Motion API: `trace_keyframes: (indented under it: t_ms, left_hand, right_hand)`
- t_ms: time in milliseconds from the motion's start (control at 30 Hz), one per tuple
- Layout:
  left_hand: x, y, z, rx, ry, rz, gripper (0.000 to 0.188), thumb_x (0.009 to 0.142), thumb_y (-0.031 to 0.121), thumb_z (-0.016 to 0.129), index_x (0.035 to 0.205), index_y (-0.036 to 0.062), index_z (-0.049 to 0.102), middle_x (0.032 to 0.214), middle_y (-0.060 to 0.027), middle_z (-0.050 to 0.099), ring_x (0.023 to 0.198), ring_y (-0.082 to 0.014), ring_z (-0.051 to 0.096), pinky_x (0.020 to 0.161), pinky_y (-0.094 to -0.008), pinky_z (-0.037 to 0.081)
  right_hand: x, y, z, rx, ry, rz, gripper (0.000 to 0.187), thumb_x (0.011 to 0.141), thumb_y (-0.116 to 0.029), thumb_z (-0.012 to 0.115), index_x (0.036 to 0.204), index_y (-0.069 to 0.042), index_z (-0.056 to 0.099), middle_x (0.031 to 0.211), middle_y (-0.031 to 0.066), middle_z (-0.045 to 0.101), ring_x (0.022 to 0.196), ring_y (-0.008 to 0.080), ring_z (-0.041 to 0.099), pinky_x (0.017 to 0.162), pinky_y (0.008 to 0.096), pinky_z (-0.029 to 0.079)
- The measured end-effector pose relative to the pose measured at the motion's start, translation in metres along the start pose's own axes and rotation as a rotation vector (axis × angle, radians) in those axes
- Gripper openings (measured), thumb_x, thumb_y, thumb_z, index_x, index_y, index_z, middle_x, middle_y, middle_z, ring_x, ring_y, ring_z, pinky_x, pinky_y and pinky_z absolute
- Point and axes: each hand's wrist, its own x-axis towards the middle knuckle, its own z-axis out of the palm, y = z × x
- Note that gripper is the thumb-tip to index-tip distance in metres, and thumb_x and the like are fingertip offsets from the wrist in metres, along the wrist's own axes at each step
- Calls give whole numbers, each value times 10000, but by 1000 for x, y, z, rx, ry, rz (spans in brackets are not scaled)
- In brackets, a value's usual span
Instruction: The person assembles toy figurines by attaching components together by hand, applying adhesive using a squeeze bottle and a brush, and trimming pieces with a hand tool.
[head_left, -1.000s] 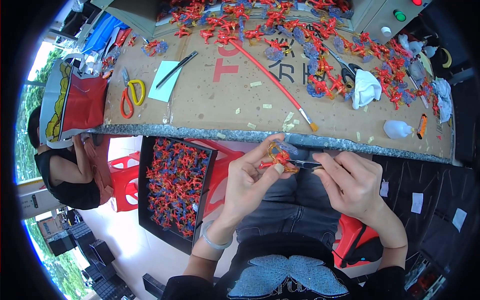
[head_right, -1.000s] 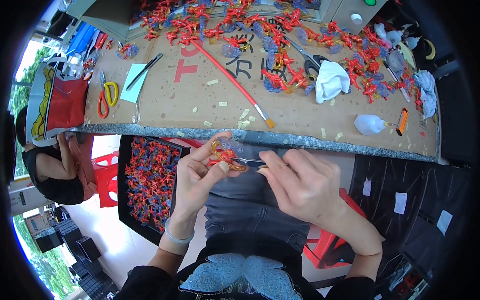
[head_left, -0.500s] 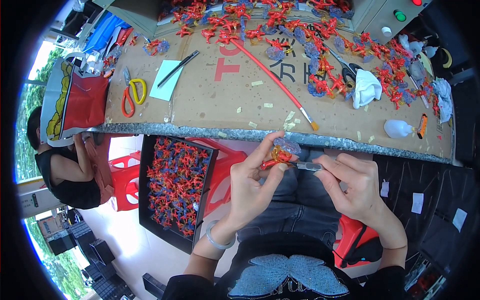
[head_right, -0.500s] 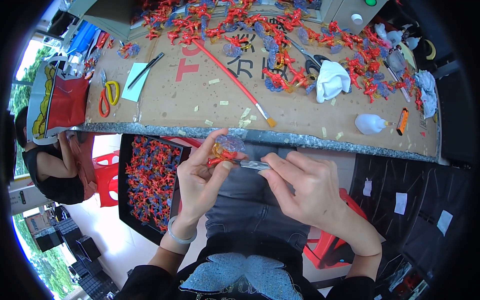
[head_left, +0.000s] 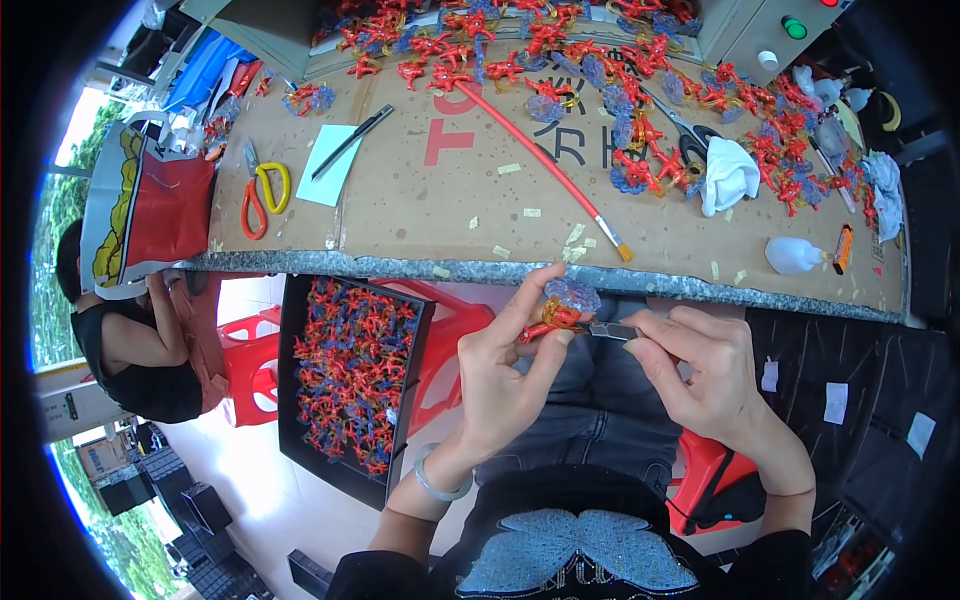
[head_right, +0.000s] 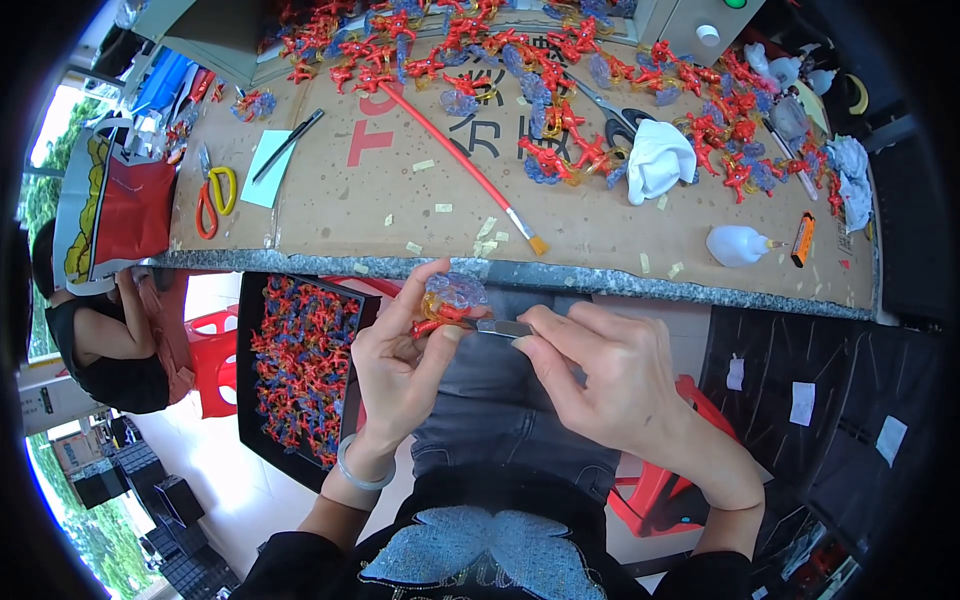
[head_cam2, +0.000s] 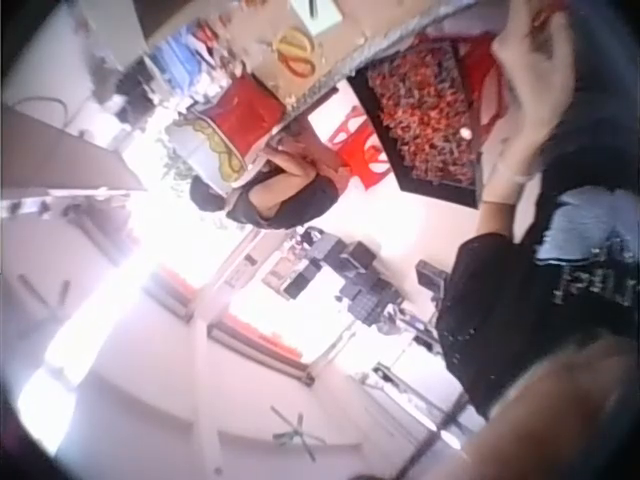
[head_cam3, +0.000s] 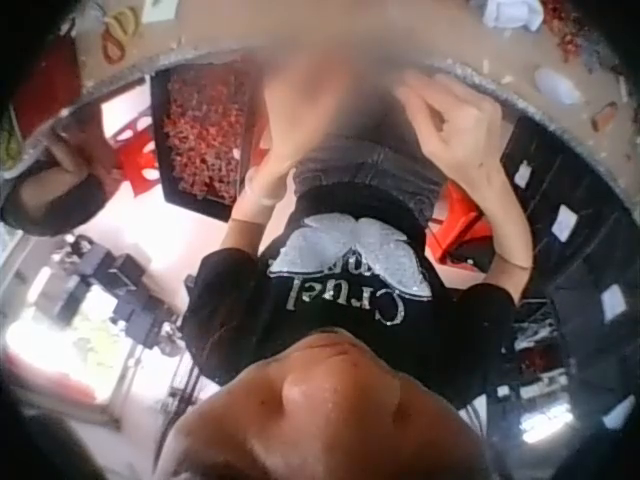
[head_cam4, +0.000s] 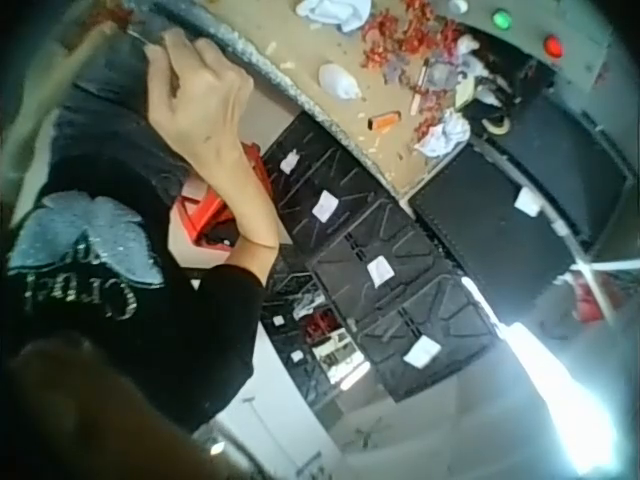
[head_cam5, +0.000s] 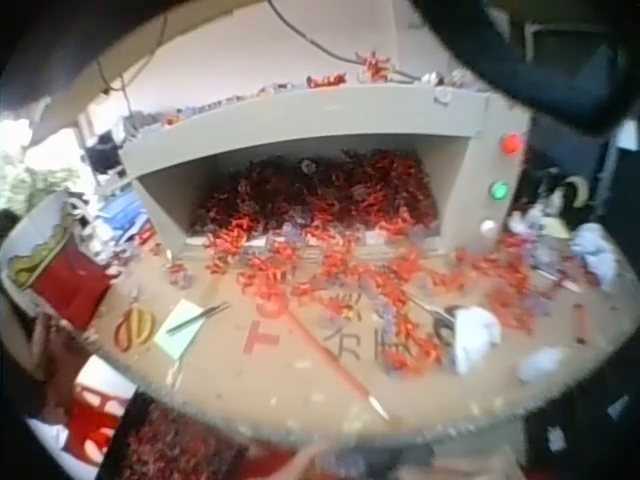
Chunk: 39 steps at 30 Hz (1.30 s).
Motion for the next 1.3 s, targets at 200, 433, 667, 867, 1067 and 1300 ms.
trace_keyframes:
  t_ms: [200,433,667,867,1067,1300]
  left_hand:
    - [-3,-7,0,149,55,71,531,807,-130,573,1321,-38,474,989,-163,660,911,-142,644,791,-249,522]
    - [-3,-2,-2,463,115,273,566,733,-111,654,1279,-13,538,847,-191,664,730,-157,679,692,-249,522]
    - [-5,0,-5,329,113,87,542,759,-90,643,1282,-2,536,818,-164,680,772,-151,691,701,-263,551]
    - [-1,7,-10,206,48,-8,501,799,-79,610,1286,1,525,886,-133,695,865,-141,667,792,-291,566]
    - [5,10,-17,203,-61,10,510,807,-83,593,1302,2,506,916,-141,696,896,-163,675,805,-301,568]
    - [10,21,-24,281,-181,33,500,808,-87,579,1295,-3,504,963,-177,696,923,-214,683,815,-303,564]
  right_hand:
    - [0,-1,-1,12,-20,19,189,804,-112,681,944,15,679,588,90,546,434,229,527,419,326,392]
    - [6,3,-1,258,-146,180,184,826,-117,661,934,31,679,600,119,573,465,233,555,441,319,402]
    - [10,0,-2,-135,-45,-121,162,778,-126,693,911,-36,670,583,62,483,483,233,530,436,344,388]
    - [17,-2,-11,-283,-71,-250,207,750,-143,710,927,-56,646,668,44,494,538,208,552,459,337,410]
    - [22,-6,-18,-412,-86,-353,232,728,-161,704,915,-40,640,691,38,488,584,187,555,493,319,432]
    - [24,-10,-22,-542,-79,-465,194,738,-152,669,880,-22,641,685,26,478,605,164,537,496,296,420]
